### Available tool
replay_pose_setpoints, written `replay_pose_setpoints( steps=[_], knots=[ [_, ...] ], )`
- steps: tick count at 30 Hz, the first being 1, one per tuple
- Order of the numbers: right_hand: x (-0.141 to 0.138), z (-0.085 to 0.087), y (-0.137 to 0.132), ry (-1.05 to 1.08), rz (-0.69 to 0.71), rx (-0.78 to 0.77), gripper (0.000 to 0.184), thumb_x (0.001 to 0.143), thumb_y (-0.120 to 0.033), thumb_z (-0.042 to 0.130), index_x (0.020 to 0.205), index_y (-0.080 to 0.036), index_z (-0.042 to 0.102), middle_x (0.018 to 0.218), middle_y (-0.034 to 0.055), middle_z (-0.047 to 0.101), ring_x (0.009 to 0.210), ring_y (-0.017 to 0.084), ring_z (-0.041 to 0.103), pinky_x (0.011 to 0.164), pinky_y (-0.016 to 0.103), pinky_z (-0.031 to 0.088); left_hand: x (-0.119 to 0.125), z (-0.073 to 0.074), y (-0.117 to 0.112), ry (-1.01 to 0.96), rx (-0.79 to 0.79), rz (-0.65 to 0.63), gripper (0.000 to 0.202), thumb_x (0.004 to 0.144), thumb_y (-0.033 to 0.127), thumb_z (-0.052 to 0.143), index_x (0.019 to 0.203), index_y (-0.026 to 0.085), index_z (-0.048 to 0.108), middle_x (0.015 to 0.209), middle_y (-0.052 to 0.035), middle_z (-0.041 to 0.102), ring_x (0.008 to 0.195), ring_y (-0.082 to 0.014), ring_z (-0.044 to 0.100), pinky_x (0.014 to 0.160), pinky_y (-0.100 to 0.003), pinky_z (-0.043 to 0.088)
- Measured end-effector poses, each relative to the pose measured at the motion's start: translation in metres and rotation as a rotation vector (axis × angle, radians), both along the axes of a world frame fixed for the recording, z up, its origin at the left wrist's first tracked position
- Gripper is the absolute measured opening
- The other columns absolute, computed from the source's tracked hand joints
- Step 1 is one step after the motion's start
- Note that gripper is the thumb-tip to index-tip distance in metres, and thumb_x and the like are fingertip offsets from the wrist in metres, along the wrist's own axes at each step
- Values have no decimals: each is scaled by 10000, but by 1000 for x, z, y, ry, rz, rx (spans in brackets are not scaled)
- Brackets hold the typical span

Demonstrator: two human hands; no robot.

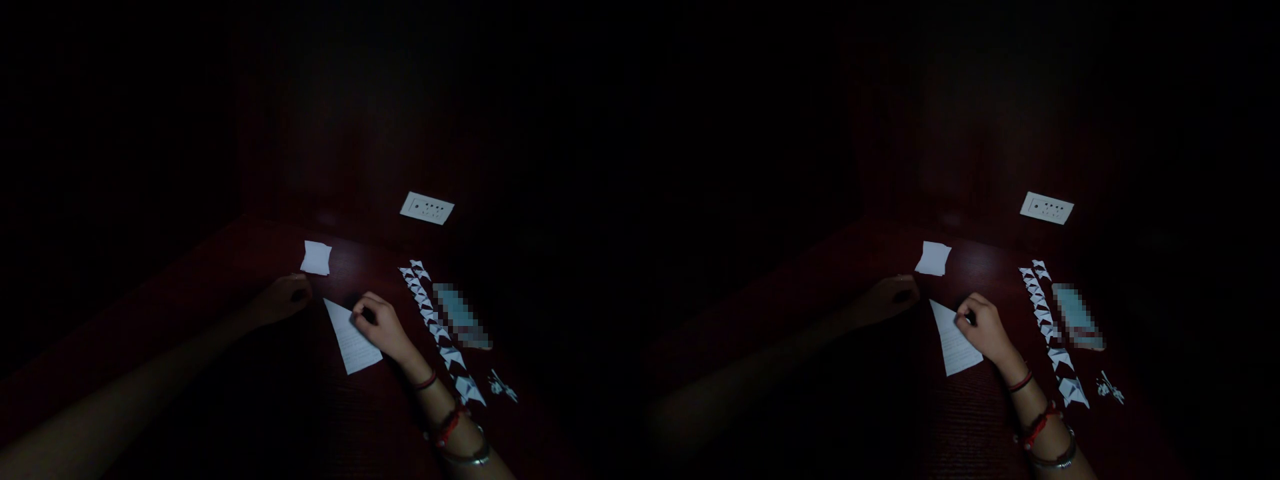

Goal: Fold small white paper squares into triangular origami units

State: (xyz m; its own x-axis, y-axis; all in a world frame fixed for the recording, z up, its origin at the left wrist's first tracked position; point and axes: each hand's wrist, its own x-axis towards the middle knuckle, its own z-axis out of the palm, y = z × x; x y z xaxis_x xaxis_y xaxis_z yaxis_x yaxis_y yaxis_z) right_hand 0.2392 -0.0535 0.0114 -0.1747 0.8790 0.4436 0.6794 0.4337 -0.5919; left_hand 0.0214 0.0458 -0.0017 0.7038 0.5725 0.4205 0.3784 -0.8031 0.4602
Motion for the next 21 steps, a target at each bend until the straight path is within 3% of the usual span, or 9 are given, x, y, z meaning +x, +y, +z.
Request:
replay_pose_setpoints(
  steps=[4, 7, 12, 16, 21],
  knots=[
    [3, -8, 6, 44, -129, -37, 122, 691, -102, 478, 597, -164, 524, 654, -3, 519, 643, 121, 498, 610, 223, 381, 1, -2, 0, -20, 31, 87, 131, 830, 171, 430, 777, 154, 548, 821, -20, 533, 752, -141, 506, 705, -277, 409],
    [2, -14, 7, 32, -124, -60, 120, 700, -108, 493, 609, -163, 550, 666, 3, 545, 645, 121, 509, 605, 219, 387, 7, -6, -9, -15, 93, 75, 152, 856, 177, 406, 909, 161, 548, 961, -43, 529, 904, -163, 493, 825, -314, 384],
    [-3, -18, 5, -15, -93, -50, 130, 739, -116, 490, 668, -163, 588, 693, 14, 574, 674, 123, 530, 653, 229, 407, 11, -17, -18, 147, 347, -238, 266, 863, 230, 458, 1125, 203, 500, 1193, -46, 488, 1130, -200, 392, 950, -350, 300],
    [-2, -18, 2, -26, -144, -77, 118, 751, -166, 515, 789, -160, 627, 751, 35, 593, 726, 140, 553, 697, 252, 431, 11, -21, -18, 219, 368, -266, 253, 869, 259, 458, 1110, 218, 525, 1117, -38, 546, 1059, -193, 451, 904, -330, 336],
    [7, -16, 2, 37, -259, -137, 337, 662, -164, 600, 1000, -169, 598, 928, 62, 598, 846, 169, 561, 780, 304, 451, 17, -13, -27, 296, 397, -145, 211, 861, 259, 446, 990, 182, 593, 940, -75, 570, 864, -204, 520, 770, -338, 390]
  ],
)
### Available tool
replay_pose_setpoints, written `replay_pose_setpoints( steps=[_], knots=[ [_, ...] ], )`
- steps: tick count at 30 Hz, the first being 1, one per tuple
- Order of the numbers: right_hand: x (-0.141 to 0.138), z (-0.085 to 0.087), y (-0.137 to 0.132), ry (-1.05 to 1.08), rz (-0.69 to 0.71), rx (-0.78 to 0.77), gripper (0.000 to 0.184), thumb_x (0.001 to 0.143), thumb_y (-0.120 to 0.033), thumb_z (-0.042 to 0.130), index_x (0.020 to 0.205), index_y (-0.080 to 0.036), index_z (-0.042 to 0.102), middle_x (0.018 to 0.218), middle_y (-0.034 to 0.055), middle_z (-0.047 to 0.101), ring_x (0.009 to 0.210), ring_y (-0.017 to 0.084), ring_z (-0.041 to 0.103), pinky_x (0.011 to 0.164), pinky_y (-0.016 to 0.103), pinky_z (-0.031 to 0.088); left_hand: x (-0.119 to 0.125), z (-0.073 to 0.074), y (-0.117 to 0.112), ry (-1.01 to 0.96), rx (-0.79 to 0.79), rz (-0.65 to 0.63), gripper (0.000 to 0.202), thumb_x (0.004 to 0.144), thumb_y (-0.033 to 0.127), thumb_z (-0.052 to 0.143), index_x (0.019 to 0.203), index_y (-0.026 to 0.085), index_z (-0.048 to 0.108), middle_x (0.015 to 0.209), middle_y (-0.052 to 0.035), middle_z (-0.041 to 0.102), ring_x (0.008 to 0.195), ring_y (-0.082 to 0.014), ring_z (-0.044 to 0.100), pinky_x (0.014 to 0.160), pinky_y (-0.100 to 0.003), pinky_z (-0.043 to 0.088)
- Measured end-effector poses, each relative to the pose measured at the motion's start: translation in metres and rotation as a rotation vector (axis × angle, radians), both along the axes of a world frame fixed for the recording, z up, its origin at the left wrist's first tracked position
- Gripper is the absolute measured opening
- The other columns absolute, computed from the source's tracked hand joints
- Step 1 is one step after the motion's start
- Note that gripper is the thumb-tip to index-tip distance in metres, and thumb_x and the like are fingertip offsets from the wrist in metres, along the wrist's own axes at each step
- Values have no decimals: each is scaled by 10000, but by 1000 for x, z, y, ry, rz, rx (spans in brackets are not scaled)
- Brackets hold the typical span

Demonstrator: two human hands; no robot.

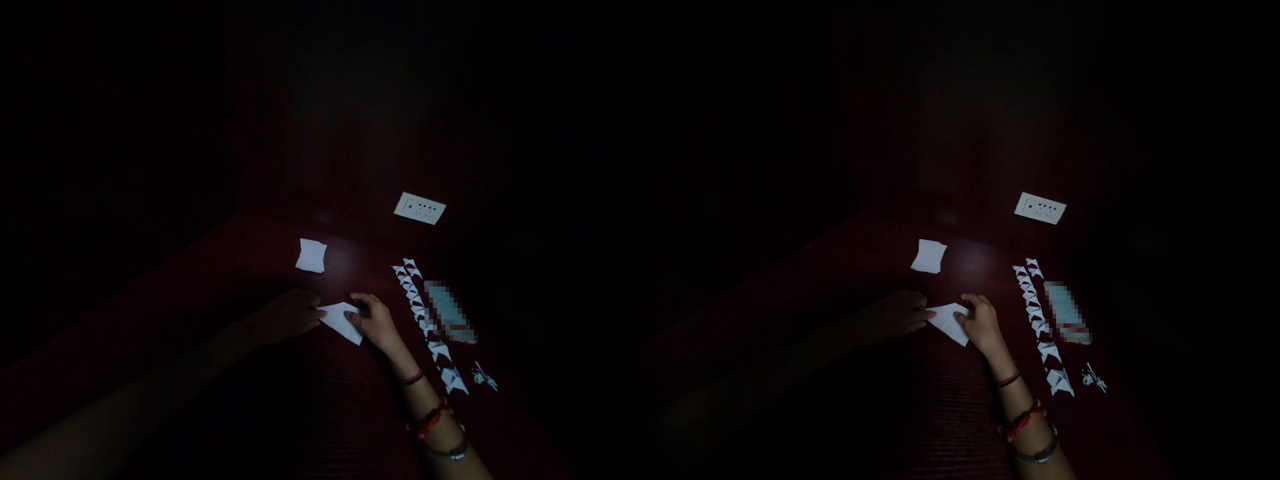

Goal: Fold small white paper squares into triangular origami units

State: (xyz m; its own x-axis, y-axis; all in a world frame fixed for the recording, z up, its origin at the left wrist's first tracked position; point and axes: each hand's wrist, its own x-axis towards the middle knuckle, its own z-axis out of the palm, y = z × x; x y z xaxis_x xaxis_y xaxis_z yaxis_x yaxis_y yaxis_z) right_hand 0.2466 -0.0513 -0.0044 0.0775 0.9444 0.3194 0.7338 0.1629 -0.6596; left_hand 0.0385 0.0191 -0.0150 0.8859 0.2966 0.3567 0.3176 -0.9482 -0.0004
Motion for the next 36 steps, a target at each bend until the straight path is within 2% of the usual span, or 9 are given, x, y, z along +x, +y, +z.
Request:
replay_pose_setpoints(
  steps=[4, 7, 10, 15, 19, 22, 25, 33, 36],
  knots=[
    [1, 1, 0, 4, -148, 97, 458, 584, -53, 570, 1029, -159, 587, 935, 65, 575, 852, 179, 549, 806, 325, 447, 2, 2, -9, -11, -40, 31, 205, 872, 227, 414, 895, 172, 611, 877, -55, 567, 780, -170, 526, 712, -291, 402],
    [-2, 1, -1, 29, -167, 167, 475, 568, -30, 538, 1022, -158, 597, 926, 62, 556, 783, 164, 551, 761, 306, 467, 0, -2, -10, -57, -112, -56, 170, 855, 245, 462, 960, 179, 578, 1064, -53, 545, 963, -178, 500, 836, -289, 376],
    [-7, 1, -3, 68, -131, 212, 390, 585, -36, 528, 939, -159, 635, 889, 54, 551, 724, 148, 550, 705, 283, 481, -3, -6, -8, -82, -160, -89, 282, 828, 303, 513, 1067, 155, 520, 1189, -82, 495, 1110, -216, 423, 932, -329, 320],
    [-11, 1, -5, 124, -36, 187, 174, 642, -116, 580, 769, -167, 687, 1011, 69, 520, 706, 120, 558, 652, 254, 489, -3, -1, -10, -32, -152, -93, 299, 845, 340, 491, 1095, 176, 516, 1135, -70, 516, 1028, -208, 470, 893, -329, 342],
    [-11, 4, -7, 106, 116, 144, 125, 675, -157, 609, 758, -173, 700, 1028, 68, 530, 783, 127, 572, 722, 258, 480, -2, -1, -10, -60, -133, -88, 205, 877, 273, 428, 1006, 163, 544, 1070, -64, 535, 960, -180, 496, 859, -306, 358],
    [-11, 8, -10, -40, 250, 75, 154, 690, -144, 608, 800, -192, 704, 948, 54, 570, 886, 152, 555, 805, 281, 447, -2, -3, -9, -69, -124, -91, 174, 872, 231, 422, 978, 161, 540, 1086, -61, 534, 995, -181, 482, 868, -306, 354],
    [-13, 12, -13, -157, 344, -8, 216, 709, -144, 596, 898, -196, 686, 916, 49, 598, 848, 153, 564, 786, 282, 451, -3, -4, -10, -62, -114, -92, 180, 851, 221, 450, 1003, 162, 525, 1096, -61, 537, 1024, -197, 469, 873, -325, 353],
    [-18, 10, -19, -91, 213, 25, 255, 701, -120, 575, 933, -167, 667, 1029, 71, 583, 923, 170, 571, 829, 295, 466, 0, 2, -18, -29, -103, -6, 205, 811, 182, 482, 1007, 133, 515, 1058, -85, 548, 958, -218, 500, 814, -338, 391],
    [-16, 7, -22, -152, 295, 45, 287, 724, -101, 540, 980, -163, 652, 1060, 78, 563, 962, 165, 557, 874, 296, 450, 2, 0, -16, -26, -147, 25, 200, 799, 174, 497, 995, 137, 517, 1046, -76, 556, 957, -216, 501, 825, -336, 388]
  ],
)
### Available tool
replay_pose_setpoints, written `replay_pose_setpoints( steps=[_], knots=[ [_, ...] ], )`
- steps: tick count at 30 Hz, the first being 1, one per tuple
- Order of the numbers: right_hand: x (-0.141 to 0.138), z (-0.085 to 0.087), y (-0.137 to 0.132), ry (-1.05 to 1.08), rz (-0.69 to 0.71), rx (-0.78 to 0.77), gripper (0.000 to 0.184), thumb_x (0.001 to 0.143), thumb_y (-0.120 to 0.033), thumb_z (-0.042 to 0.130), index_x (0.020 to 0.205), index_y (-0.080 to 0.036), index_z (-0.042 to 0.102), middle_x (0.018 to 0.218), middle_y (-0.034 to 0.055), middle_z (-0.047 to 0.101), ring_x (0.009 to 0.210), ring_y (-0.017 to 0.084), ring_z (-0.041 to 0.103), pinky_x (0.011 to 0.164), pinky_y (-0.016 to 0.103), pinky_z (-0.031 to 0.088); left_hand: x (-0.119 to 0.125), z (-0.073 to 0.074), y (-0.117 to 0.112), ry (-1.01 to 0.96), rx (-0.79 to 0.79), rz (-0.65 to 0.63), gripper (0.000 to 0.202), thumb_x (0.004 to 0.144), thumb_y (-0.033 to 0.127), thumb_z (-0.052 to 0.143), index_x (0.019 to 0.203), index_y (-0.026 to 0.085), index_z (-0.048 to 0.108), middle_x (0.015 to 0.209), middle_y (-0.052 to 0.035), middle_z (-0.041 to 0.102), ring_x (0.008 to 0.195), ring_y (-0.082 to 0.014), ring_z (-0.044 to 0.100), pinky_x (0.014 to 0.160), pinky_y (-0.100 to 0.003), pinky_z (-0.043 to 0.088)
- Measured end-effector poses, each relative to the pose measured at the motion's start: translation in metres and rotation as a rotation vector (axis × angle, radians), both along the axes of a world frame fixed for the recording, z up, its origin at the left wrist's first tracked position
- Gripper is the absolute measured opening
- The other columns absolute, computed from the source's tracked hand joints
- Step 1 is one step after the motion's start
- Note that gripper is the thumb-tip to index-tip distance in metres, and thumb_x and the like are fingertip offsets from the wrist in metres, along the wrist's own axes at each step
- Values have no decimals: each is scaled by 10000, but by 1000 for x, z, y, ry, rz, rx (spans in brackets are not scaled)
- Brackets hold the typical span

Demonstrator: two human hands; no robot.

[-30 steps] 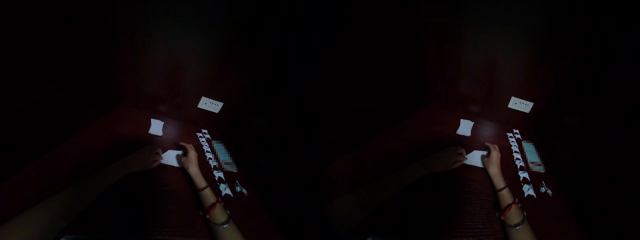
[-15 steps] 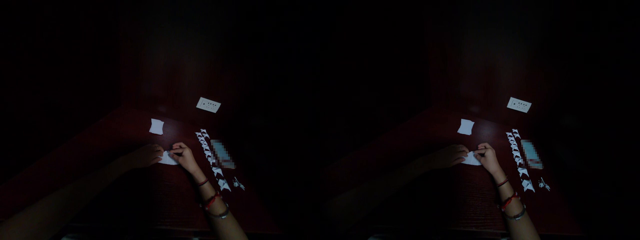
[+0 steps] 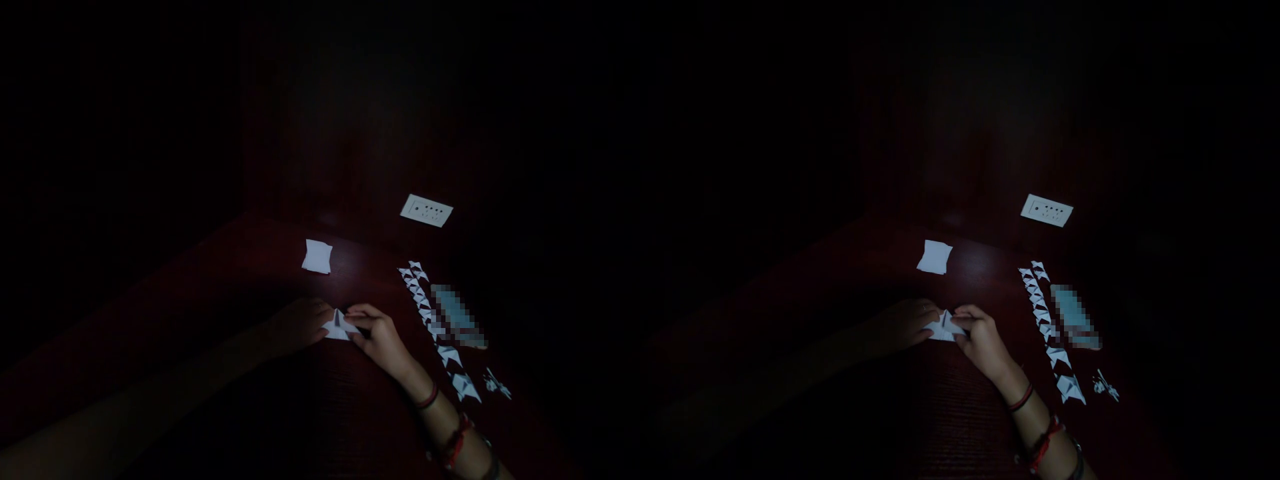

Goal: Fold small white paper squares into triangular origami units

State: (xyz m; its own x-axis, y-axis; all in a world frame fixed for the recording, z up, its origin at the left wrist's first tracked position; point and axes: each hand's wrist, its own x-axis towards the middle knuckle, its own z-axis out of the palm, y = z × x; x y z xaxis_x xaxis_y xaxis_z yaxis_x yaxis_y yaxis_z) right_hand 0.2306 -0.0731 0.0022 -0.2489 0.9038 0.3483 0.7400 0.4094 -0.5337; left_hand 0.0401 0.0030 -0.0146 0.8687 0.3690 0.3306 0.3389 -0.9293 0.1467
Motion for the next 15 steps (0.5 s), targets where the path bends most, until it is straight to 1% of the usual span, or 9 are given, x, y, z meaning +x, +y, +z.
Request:
replay_pose_setpoints(
  steps=[1, 3, 6, 10, 13, 15],
  knots=[
    [1, -1, -1, -33, 39, 7, 318, 731, -97, 530, 1023, -170, 633, 1068, 76, 560, 984, 165, 546, 889, 298, 443, 0, -1, 1, -3, -11, 3, 201, 797, 176, 500, 993, 136, 516, 1048, -75, 556, 963, -216, 499, 831, -335, 385],
    [3, -1, -3, -87, 86, 4, 334, 765, -141, 524, 1090, -168, 595, 1104, 80, 551, 1023, 171, 526, 911, 301, 432, 1, -5, 4, -14, -23, -1, 208, 799, 188, 503, 1001, 141, 511, 1054, -71, 554, 968, -216, 494, 834, -334, 382],
    [7, 0, -4, -146, 130, -49, 352, 803, -194, 505, 1153, -186, 549, 1162, 65, 537, 1047, 172, 522, 937, 300, 420, -1, -12, 8, -58, -41, -14, 235, 812, 222, 493, 1037, 154, 490, 1073, -64, 544, 981, -215, 486, 841, -341, 375],
    [12, 1, -5, -203, 161, -82, 359, 820, -190, 481, 1176, -195, 529, 1198, 52, 520, 1062, 171, 518, 955, 296, 407, -3, -19, 11, -102, -58, -37, 217, 829, 258, 484, 1017, 148, 484, 1111, -79, 526, 1024, -216, 473, 865, -347, 367],
    [14, 1, -4, -227, 178, -78, 354, 826, -191, 474, 1176, -188, 528, 1192, 56, 525, 1056, 170, 521, 948, 295, 413, -5, -20, 11, -100, -40, -54, 211, 855, 268, 455, 1031, 155, 484, 1202, -82, 476, 1115, -221, 416, 920, -362, 334],
    [14, 1, -4, -229, 185, -68, 355, 824, -192, 478, 1176, -192, 528, 1186, 57, 528, 1052, 172, 524, 941, 302, 420, -5, -21, 12, -92, -26, -63, 223, 865, 273, 439, 1052, 161, 482, 1233, -78, 460, 1143, -224, 395, 933, -368, 324]
  ],
)
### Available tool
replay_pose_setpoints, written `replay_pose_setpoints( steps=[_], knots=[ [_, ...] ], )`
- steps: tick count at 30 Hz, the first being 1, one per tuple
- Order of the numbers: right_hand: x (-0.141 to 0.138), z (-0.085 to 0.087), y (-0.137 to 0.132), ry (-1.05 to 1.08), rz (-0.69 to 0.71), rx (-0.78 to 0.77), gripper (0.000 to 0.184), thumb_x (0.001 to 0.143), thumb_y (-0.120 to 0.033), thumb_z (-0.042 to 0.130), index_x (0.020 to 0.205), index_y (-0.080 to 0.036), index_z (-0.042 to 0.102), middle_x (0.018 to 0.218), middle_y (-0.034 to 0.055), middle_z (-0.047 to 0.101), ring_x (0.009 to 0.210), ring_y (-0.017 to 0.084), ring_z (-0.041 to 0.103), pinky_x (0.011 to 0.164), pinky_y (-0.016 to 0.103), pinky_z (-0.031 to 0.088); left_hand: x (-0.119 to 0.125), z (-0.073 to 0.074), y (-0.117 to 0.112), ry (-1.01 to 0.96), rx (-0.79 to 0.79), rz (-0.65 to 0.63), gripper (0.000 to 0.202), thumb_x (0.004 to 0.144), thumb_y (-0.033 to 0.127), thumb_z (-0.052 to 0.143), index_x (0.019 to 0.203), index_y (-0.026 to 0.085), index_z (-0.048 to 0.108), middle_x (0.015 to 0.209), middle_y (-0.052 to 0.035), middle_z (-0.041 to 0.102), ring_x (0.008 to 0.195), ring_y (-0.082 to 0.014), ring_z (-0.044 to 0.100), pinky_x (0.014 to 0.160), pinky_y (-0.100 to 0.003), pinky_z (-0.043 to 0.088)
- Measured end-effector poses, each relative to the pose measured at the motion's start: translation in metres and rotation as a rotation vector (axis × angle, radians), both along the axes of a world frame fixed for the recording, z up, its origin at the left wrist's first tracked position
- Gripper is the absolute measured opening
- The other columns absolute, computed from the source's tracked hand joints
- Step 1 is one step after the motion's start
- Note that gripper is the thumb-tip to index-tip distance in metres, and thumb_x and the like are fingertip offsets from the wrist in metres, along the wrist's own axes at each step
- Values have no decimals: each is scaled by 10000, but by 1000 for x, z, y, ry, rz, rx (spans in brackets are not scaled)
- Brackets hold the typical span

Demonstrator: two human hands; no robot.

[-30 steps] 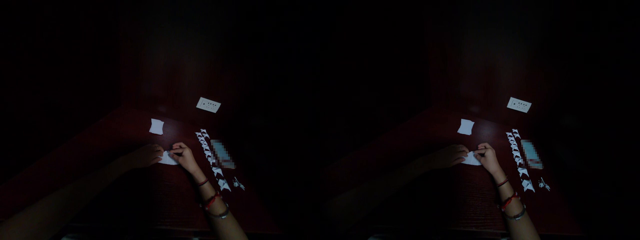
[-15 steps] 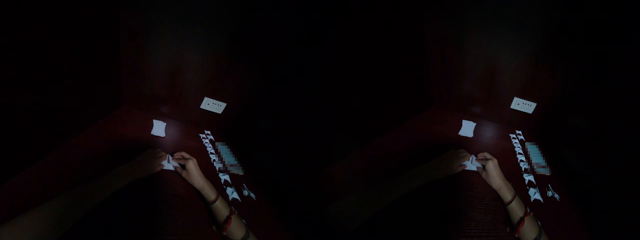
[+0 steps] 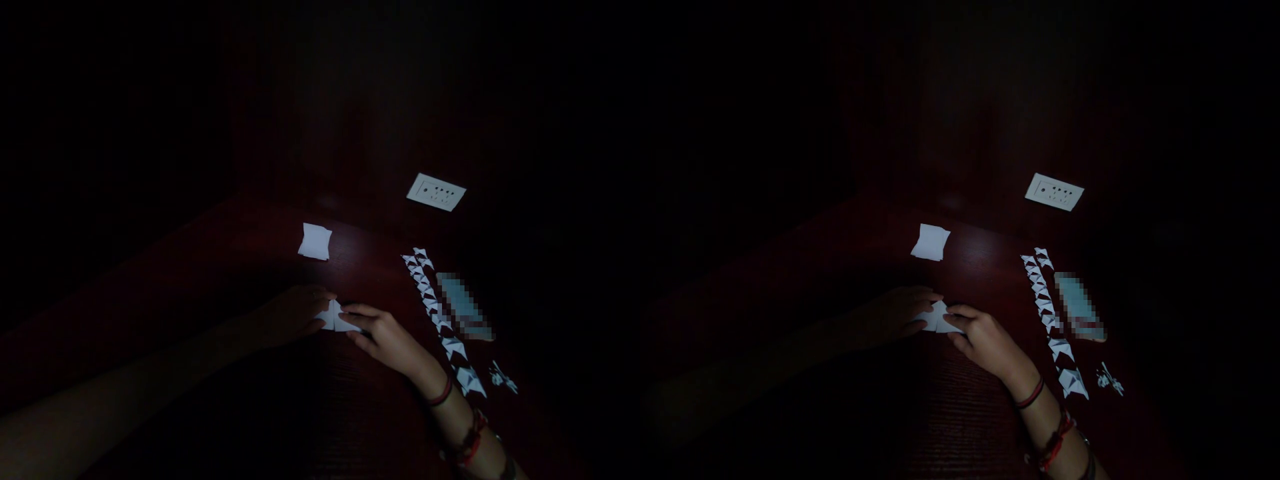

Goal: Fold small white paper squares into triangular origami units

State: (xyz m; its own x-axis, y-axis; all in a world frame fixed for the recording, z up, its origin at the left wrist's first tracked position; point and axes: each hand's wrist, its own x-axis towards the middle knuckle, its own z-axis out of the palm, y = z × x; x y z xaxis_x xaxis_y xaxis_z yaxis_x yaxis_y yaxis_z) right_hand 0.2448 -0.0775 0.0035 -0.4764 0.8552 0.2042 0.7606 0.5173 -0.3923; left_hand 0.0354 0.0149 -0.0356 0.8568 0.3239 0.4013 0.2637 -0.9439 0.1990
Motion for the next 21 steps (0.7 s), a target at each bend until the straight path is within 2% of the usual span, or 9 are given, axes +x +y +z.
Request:
replay_pose_setpoints(
  steps=[6, 11, 21],
  knots=[
    [0, -1, -1, -33, 3, 13, 356, 828, -191, 472, 1181, -189, 521, 1181, 58, 527, 1044, 174, 529, 930, 299, 429, 1, -4, 3, 13, 13, 11, 323, 867, 311, 436, 1159, 175, 440, 1220, -72, 487, 1138, -234, 409, 931, -380, 323],
    [-2, -2, -1, -21, -9, 36, 331, 839, -200, 459, 1160, -187, 539, 1152, 63, 545, 1023, 175, 541, 918, 306, 438, -1, -5, 3, 47, 51, -6, 401, 878, 297, 430, 1255, 177, 362, 1266, -69, 450, 1173, -229, 372, 962, -386, 290],
    [-8, -4, -3, -71, -45, 94, 299, 847, -218, 456, 1122, -180, 566, 1114, 71, 567, 1022, 187, 536, 919, 317, 438, 0, -6, 2, 41, 38, 10, 393, 888, 295, 413, 1270, 223, 362, 1292, -34, 432, 1214, -209, 330, 983, -377, 277]
  ],
)
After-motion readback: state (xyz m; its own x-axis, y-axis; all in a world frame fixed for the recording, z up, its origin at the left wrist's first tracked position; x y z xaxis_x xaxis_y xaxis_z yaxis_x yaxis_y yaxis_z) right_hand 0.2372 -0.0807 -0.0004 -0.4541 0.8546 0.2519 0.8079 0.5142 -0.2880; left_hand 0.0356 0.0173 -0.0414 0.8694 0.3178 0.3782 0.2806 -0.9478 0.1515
